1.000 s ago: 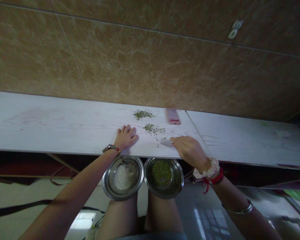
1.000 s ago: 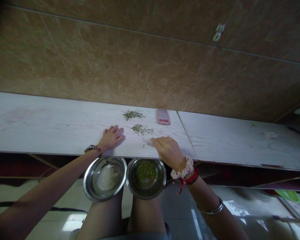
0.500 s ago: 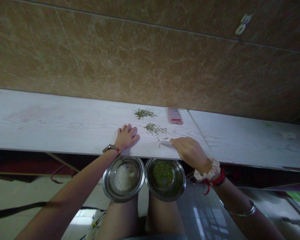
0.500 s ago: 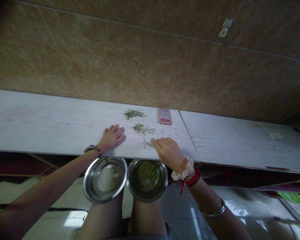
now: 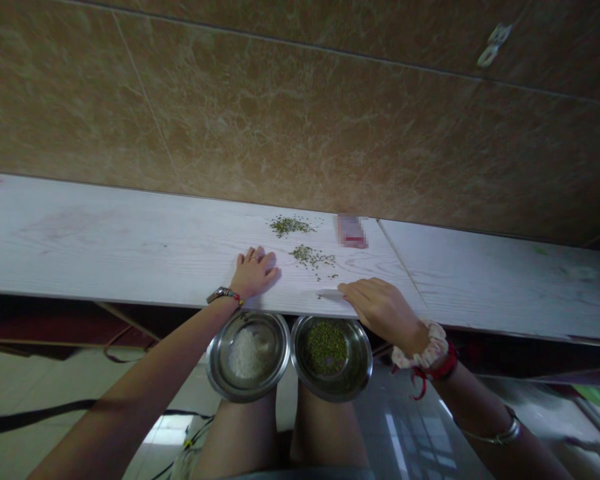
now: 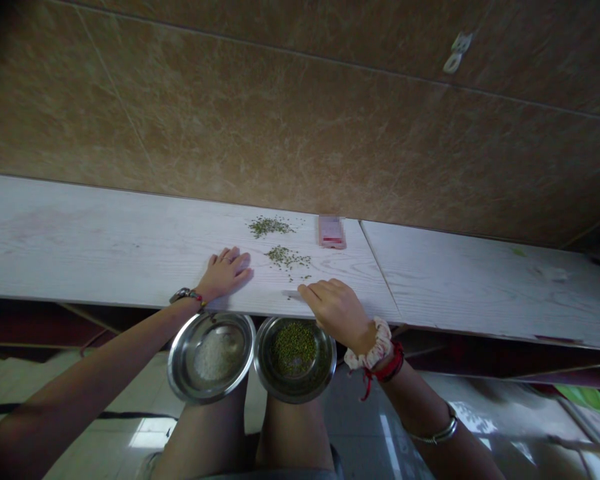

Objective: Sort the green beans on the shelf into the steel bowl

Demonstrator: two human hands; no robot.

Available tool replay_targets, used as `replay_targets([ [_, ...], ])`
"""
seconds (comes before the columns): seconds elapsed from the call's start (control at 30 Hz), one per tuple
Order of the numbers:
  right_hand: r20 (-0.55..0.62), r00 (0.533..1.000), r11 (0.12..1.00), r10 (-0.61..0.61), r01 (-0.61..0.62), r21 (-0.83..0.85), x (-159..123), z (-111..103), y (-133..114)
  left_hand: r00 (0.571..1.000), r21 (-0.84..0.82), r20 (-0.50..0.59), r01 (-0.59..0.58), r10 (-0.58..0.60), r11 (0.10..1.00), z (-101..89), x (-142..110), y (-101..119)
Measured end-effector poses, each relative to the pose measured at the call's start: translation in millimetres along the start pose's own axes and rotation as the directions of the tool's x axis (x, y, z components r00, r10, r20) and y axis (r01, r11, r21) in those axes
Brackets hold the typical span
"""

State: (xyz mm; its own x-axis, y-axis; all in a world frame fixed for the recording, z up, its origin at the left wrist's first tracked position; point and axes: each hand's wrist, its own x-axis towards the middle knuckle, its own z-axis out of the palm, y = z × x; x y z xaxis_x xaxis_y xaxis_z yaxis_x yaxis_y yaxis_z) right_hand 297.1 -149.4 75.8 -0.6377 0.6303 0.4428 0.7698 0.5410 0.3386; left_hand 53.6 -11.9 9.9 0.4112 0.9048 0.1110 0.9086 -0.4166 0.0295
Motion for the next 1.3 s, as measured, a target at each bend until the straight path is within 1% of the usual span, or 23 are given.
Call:
replay_targets([
  [0.4, -0.037, 0.998, 0.998, -0.042, 0.043, 0.035, -4, -8, -4, 1.000, -0.001, 0.009, 0.002, -0.002, 1.000, -0.6, 0, 0],
  [0.53, 0.008, 1.000, 0.999, -0.030, 0.029, 0.041, -4, -5, -2, 1.000, -0.017, 0.009, 0.010, -0.010, 1.000, 1.2, 1, -1],
  [0.7, 0.050, 0.999, 0.999, -0.013, 0.011, 0.044, -3, -1, 0, 1.000, 0.006, 0.003, 0.010, -0.010, 1.000, 1.2, 0, 0],
  [0.9, 0.061, 0.998, 0.998, -0.017, 0.013, 0.067, -5, 0, 2, 1.000, 0.015, -0.004, 0.007, -0.007, 1.000, 0.4, -1, 0],
  [1.0, 0.082, 0.997, 0.994, -0.001, -0.008, 0.112, -7, 1, 3, 1.000, 0.013, -0.012, 0.000, 0.001, 1.000, 0.8, 0, 0],
  [1.13, 0.074, 0.997, 0.983, 0.034, -0.046, 0.179, -8, 3, 4, 1.000, 0.012, -0.013, 0.004, -0.004, 1.000, 1.8, 0, -1],
  [1.3, 0.053, 0.998, 0.982, 0.022, -0.031, 0.188, -8, 2, 3, 1.000, 0.001, -0.017, 0.001, -0.001, 1.000, 1.8, 0, -1],
])
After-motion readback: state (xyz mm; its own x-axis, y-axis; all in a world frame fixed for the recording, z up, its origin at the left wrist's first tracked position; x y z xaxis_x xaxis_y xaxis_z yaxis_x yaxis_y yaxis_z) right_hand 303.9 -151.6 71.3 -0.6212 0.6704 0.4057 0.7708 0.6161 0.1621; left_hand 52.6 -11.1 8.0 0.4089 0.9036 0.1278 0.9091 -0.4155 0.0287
